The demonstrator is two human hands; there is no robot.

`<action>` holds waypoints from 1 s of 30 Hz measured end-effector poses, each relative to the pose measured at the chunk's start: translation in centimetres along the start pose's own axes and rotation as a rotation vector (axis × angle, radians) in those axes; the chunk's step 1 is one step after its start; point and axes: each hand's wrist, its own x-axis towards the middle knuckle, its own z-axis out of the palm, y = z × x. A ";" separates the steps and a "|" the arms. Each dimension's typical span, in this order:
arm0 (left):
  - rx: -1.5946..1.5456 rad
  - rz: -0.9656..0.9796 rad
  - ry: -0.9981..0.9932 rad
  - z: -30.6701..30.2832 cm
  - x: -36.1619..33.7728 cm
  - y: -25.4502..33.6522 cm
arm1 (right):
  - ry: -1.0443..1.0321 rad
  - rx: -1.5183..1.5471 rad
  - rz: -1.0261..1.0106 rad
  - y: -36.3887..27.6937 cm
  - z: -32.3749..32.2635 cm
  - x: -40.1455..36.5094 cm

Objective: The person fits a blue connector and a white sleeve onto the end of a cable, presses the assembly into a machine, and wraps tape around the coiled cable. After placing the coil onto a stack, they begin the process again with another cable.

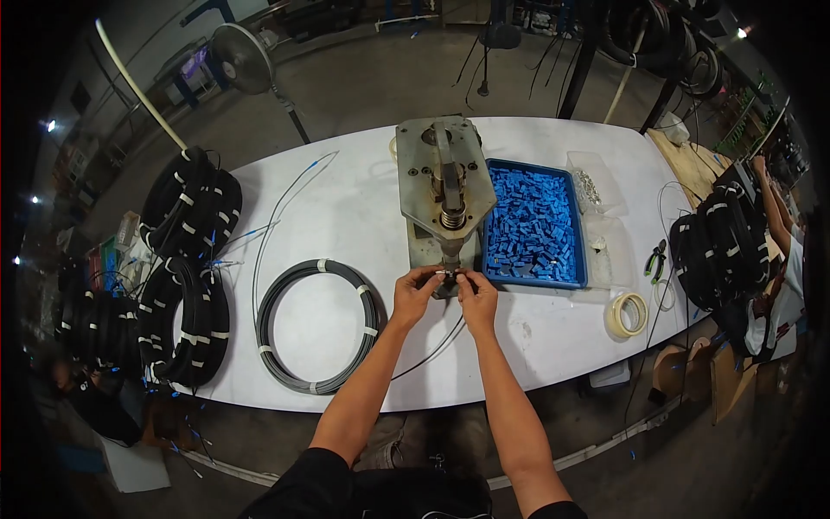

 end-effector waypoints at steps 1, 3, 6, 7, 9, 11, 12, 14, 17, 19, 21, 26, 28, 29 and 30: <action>-0.004 0.005 -0.003 -0.1 0.0 -0.1 | 0.003 -0.021 -0.008 0.0 0.0 0.0; -0.014 0.012 0.002 -0.1 0.1 -0.3 | -0.002 -0.046 -0.017 0.0 -0.1 0.1; -0.042 0.013 -0.005 -0.3 0.1 -0.5 | -0.007 -0.050 -0.010 0.1 -0.1 0.2; 0.005 0.018 0.003 -0.3 0.1 -0.6 | -0.004 -0.033 0.003 0.1 -0.1 0.1; 0.052 0.024 0.008 -0.4 0.2 -0.5 | 0.000 -0.014 0.013 0.1 0.0 0.2; 0.050 0.027 0.012 -0.3 0.1 -0.4 | 0.018 -0.029 -0.016 0.4 0.1 0.2; 0.051 0.026 0.009 -0.4 0.1 -0.4 | 0.021 -0.028 -0.016 0.4 0.1 0.1; 0.036 0.113 0.004 -0.3 0.2 -0.4 | 0.014 -0.014 -0.014 0.4 0.0 0.1; 0.037 0.114 -0.012 -0.4 0.2 -0.4 | 0.009 -0.013 0.001 0.4 -0.1 0.1; 0.060 0.138 -0.004 -0.4 0.1 -0.3 | 0.012 -0.011 0.006 0.4 0.0 0.1; 0.081 0.159 0.006 -0.3 0.1 -0.3 | 0.016 -0.012 0.013 0.3 -0.1 0.1; 0.057 0.134 -0.004 -0.4 0.0 -0.1 | 0.023 0.008 0.033 0.2 0.1 0.1; 0.046 0.106 -0.005 -0.4 0.0 0.1 | 0.015 0.003 0.026 0.1 0.0 0.1; 0.037 0.076 -0.009 -0.4 0.1 0.2 | 0.010 -0.002 0.022 0.1 0.0 0.1; 0.037 0.075 -0.013 -0.4 0.1 0.2 | 0.014 -0.002 0.022 0.0 0.0 0.1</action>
